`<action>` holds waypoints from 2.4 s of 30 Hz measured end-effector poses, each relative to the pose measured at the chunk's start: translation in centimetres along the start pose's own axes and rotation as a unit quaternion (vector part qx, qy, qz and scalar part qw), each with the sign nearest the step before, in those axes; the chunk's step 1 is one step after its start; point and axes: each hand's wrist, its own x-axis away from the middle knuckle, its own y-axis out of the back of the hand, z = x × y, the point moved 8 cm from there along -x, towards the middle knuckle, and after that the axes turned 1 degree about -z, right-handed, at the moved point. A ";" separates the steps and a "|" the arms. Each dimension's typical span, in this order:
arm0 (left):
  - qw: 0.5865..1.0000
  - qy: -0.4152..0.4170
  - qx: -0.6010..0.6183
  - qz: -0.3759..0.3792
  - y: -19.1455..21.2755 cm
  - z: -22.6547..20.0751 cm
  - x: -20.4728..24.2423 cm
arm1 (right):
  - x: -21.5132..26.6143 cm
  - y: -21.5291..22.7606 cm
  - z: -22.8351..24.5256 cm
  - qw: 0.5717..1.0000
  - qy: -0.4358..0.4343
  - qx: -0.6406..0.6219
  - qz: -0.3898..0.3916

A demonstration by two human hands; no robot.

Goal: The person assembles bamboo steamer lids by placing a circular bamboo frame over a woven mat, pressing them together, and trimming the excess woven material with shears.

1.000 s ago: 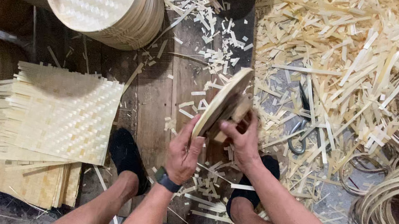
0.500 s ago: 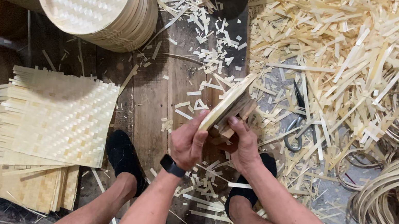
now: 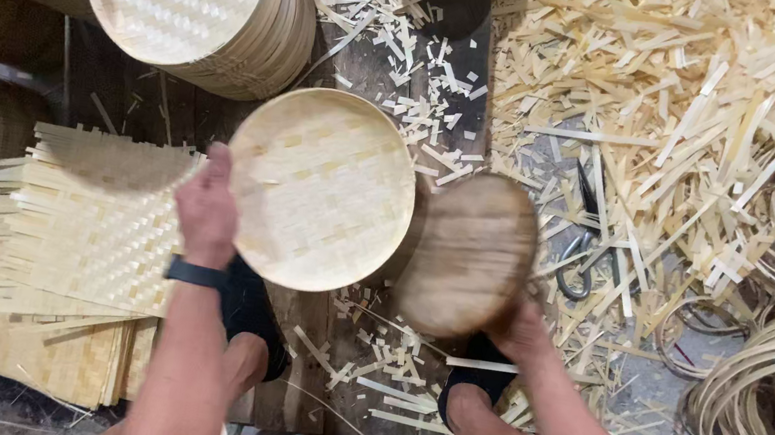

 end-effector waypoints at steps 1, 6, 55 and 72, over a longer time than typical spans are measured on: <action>0.997 -0.003 0.076 0.020 0.2 -1.1 -0.5 | -0.6 -0.5 -0.5 0.999 -0.013 0.027 -0.022; 0.989 0.120 0.066 0.048 -1.2 0.1 -1.6 | -0.8 -3.9 -0.5 0.999 -0.002 -0.037 -0.028; 0.836 -0.379 -0.394 -0.052 -2.8 -8.3 -14.0 | 3.0 -3.3 1.3 0.591 0.305 0.726 -0.178; 0.867 -0.369 -0.336 -0.009 -1.4 -9.4 -14.1 | 3.2 -3.7 1.5 0.595 0.288 0.725 -0.194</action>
